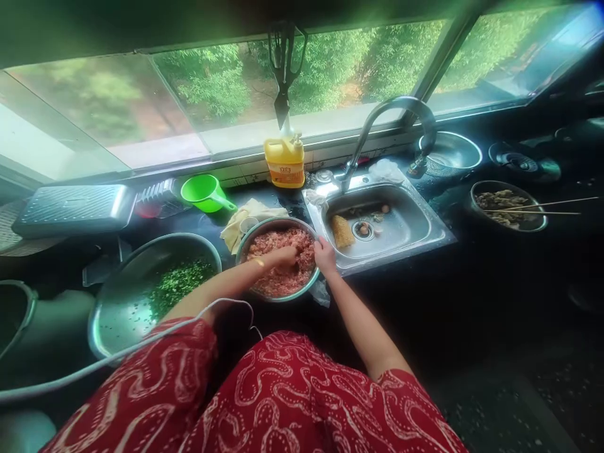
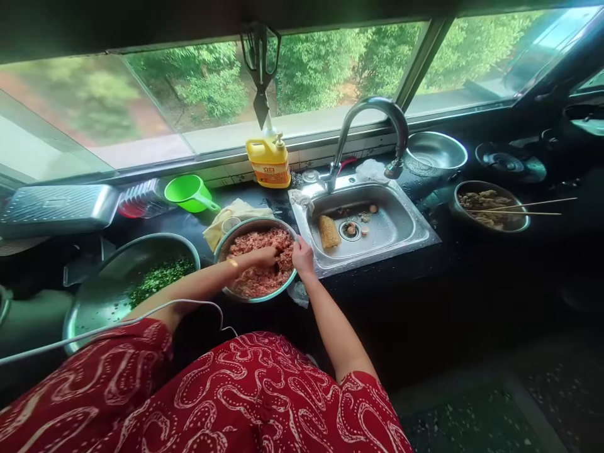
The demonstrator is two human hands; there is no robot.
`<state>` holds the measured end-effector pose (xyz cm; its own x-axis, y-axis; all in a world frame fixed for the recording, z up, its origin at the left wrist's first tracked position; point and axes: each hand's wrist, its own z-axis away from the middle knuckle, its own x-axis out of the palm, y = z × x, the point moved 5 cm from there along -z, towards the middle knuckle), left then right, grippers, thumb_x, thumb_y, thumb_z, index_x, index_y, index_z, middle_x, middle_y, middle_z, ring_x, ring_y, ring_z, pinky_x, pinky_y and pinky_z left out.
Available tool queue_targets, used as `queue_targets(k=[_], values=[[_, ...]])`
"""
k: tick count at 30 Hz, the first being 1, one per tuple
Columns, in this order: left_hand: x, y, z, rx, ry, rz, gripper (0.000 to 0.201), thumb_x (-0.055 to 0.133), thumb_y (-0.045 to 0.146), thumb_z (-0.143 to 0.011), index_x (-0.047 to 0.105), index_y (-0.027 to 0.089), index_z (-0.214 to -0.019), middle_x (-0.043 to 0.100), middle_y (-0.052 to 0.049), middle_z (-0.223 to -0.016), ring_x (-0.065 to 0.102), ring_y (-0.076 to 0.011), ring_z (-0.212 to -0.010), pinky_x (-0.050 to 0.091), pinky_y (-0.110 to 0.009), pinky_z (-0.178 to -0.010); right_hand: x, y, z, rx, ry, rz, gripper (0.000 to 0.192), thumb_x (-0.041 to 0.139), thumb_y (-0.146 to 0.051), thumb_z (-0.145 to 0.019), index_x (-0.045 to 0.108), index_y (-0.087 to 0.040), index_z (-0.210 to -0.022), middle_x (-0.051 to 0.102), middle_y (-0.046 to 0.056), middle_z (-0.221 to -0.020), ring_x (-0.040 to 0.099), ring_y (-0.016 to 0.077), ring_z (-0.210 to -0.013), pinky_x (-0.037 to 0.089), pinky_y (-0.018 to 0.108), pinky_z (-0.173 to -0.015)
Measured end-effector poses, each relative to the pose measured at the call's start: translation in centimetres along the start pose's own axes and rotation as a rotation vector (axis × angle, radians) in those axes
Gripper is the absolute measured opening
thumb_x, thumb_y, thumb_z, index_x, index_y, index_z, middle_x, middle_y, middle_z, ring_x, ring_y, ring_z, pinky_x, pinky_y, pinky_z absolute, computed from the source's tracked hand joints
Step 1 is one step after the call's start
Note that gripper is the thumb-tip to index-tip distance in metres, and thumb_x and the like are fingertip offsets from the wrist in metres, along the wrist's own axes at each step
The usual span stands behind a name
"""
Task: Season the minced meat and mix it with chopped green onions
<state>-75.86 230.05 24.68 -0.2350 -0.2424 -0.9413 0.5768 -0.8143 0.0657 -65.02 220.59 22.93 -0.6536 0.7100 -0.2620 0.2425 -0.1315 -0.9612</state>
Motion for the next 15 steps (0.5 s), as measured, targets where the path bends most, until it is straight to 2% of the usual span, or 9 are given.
queue_targets(k=[1,2,3,5,6,8,11,13,15], values=[[-0.8,-0.5,0.7,0.053,-0.046,0.040,0.043,0.035,0.022,-0.094,0.070,0.010,-0.073,0.053,0.004,-0.048,0.047,-0.0076,-0.051,0.047,-0.017,-0.073,0.0,-0.1,-0.5,0.000,-0.018,-0.002,0.040,0.042,-0.026,-0.083,0.067,-0.014,-0.112,0.069,0.008,-0.111,0.062,0.0222,-0.104,0.044,0.034,-0.097],[-1.5,-1.0,1.2,0.100,-0.083,0.092,0.029,0.045,0.022,-0.087,0.074,0.015,-0.086,0.061,0.003,-0.057,0.055,-0.0096,-0.057,0.046,-0.014,-0.069,0.0,-0.2,-1.1,0.002,-0.038,-0.004,0.040,0.043,-0.026,-0.082,0.068,-0.014,-0.110,0.070,0.008,-0.110,0.062,0.0224,-0.105,0.044,0.035,-0.097],[-2.3,-1.4,1.6,0.128,-0.102,0.143,0.026,0.051,0.024,-0.085,0.072,0.020,-0.099,0.068,0.002,-0.070,0.060,-0.0109,-0.066,0.046,-0.016,-0.071,0.0,-0.3,-1.8,0.005,-0.058,-0.008,0.039,0.044,-0.026,-0.082,0.068,-0.013,-0.109,0.070,0.008,-0.109,0.062,0.0227,-0.105,0.044,0.035,-0.097],[-3.7,-1.7,1.2,0.131,-0.077,0.192,0.037,0.050,0.036,-0.086,0.065,0.026,-0.118,0.070,-0.001,-0.098,0.064,-0.0156,-0.083,0.046,-0.021,-0.079,-0.1,-0.4,-2.7,0.014,-0.103,-0.012,0.038,0.046,-0.029,-0.082,0.069,-0.012,-0.107,0.071,0.009,-0.105,0.062,0.0231,-0.104,0.045,0.035,-0.095],[-4.1,-1.6,0.6,0.085,-0.043,0.180,0.041,0.046,0.042,-0.088,0.063,0.026,-0.122,0.069,-0.003,-0.106,0.064,-0.0191,-0.089,0.045,-0.025,-0.081,-0.2,-0.4,-2.9,0.018,-0.117,-0.012,0.038,0.045,-0.031,-0.083,0.069,-0.012,-0.106,0.071,0.009,-0.103,0.063,0.0233,-0.102,0.045,0.035,-0.094],[-4.0,-0.6,-1.2,-0.030,0.001,0.118,0.049,0.039,0.052,-0.089,0.063,0.023,-0.120,0.066,-0.008,-0.112,0.061,-0.0265,-0.097,0.044,-0.035,-0.086,-0.6,-0.1,-2.1,0.032,-0.099,0.000,0.042,0.042,-0.037,-0.087,0.069,-0.012,-0.106,0.071,0.010,-0.103,0.062,0.0239,-0.101,0.045,0.036,-0.094],[-2.5,2.3,-3.1,-0.111,0.036,-0.018,0.054,0.041,0.057,-0.085,0.069,0.016,-0.107,0.065,-0.016,-0.106,0.056,-0.0342,-0.104,0.038,-0.046,-0.091,-1.3,0.8,1.6,0.076,0.077,0.027,0.049,0.034,-0.040,-0.090,0.062,-0.010,-0.118,0.064,0.015,-0.119,0.057,0.0256,-0.112,0.041,0.040,-0.100],[-1.5,4.5,-2.9,0.003,0.066,-0.120,0.048,0.049,0.053,-0.082,0.070,0.015,-0.103,0.065,-0.017,-0.103,0.052,-0.0359,-0.106,0.035,-0.049,-0.092,-1.4,1.3,4.3,0.093,0.210,0.040,0.052,0.031,-0.036,-0.090,0.053,-0.007,-0.128,0.056,0.018,-0.130,0.051,0.0259,-0.122,0.038,0.042,-0.104],[-0.5,5.8,-1.2,0.203,0.052,-0.196,0.038,0.055,0.044,-0.081,0.070,0.016,-0.102,0.065,-0.016,-0.099,0.051,-0.0341,-0.102,0.036,-0.047,-0.087,-1.0,1.3,5.8,0.088,0.268,0.053,0.052,0.030,-0.031,-0.090,0.050,-0.006,-0.131,0.053,0.019,-0.133,0.049,0.0255,-0.125,0.039,0.042,-0.104]])
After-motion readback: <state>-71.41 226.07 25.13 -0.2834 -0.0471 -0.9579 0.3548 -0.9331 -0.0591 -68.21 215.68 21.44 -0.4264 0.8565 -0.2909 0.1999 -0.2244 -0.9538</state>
